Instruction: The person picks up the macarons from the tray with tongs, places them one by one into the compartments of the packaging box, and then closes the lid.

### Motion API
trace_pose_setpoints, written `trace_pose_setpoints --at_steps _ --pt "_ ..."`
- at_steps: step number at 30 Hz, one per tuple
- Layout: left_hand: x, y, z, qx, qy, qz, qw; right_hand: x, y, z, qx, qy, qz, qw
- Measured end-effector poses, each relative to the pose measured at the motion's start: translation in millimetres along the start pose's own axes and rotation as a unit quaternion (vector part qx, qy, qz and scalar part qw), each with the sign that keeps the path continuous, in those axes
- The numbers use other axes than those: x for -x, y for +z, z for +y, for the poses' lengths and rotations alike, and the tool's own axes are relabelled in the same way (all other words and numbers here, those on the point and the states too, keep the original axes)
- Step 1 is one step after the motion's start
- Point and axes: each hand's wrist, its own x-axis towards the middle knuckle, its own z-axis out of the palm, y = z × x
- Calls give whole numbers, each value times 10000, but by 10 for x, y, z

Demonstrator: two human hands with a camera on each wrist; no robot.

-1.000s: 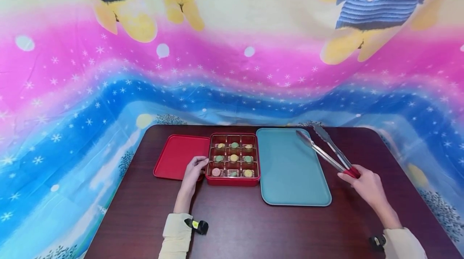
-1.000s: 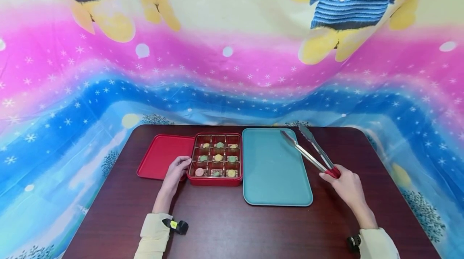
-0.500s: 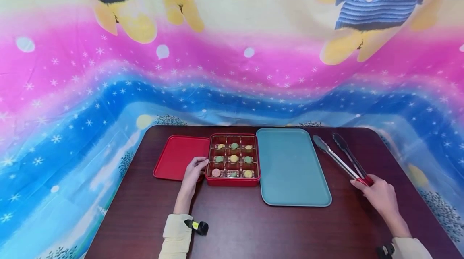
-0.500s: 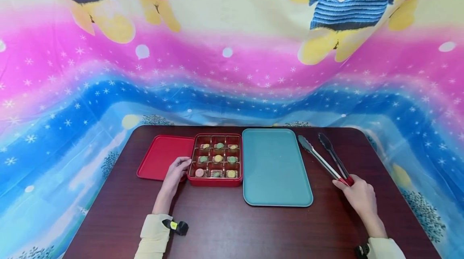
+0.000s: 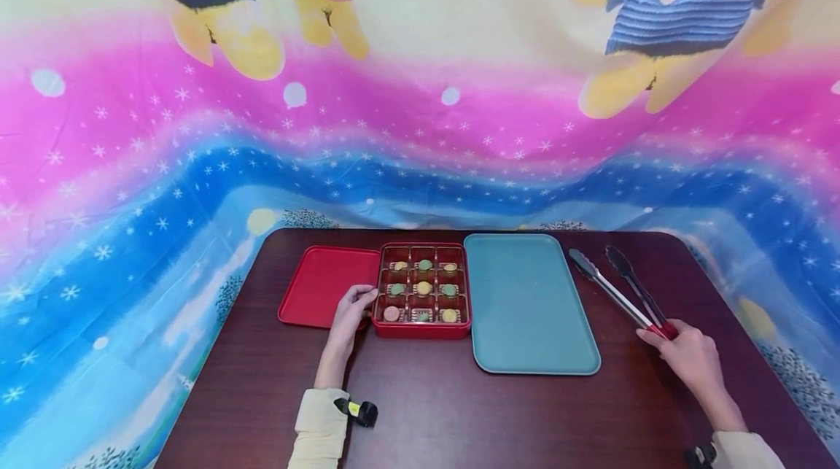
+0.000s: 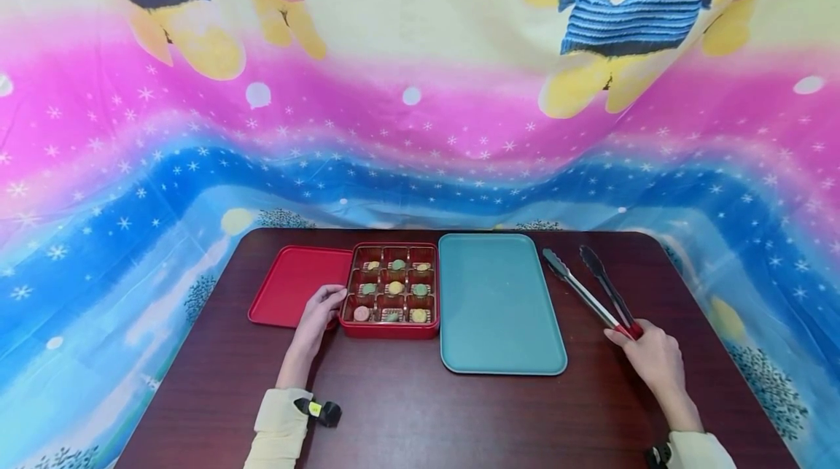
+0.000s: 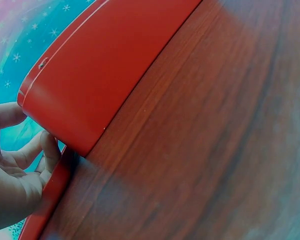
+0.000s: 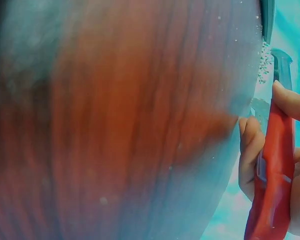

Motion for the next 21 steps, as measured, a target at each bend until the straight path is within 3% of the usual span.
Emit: trace_pose_setpoints --at_steps 8,15,21 --pt "23 -13 3 -28 34 26 10000 -29 -34 -6 125 -9 -736 9972" --pt "-184 -37 -246 -29 -85 162 9998 -32 -61 -24 602 -39 -869 9944" --pt "-220 -28 -314 -75 -7 282 9996 -33 -74 -51 862 12 -1047 9908"
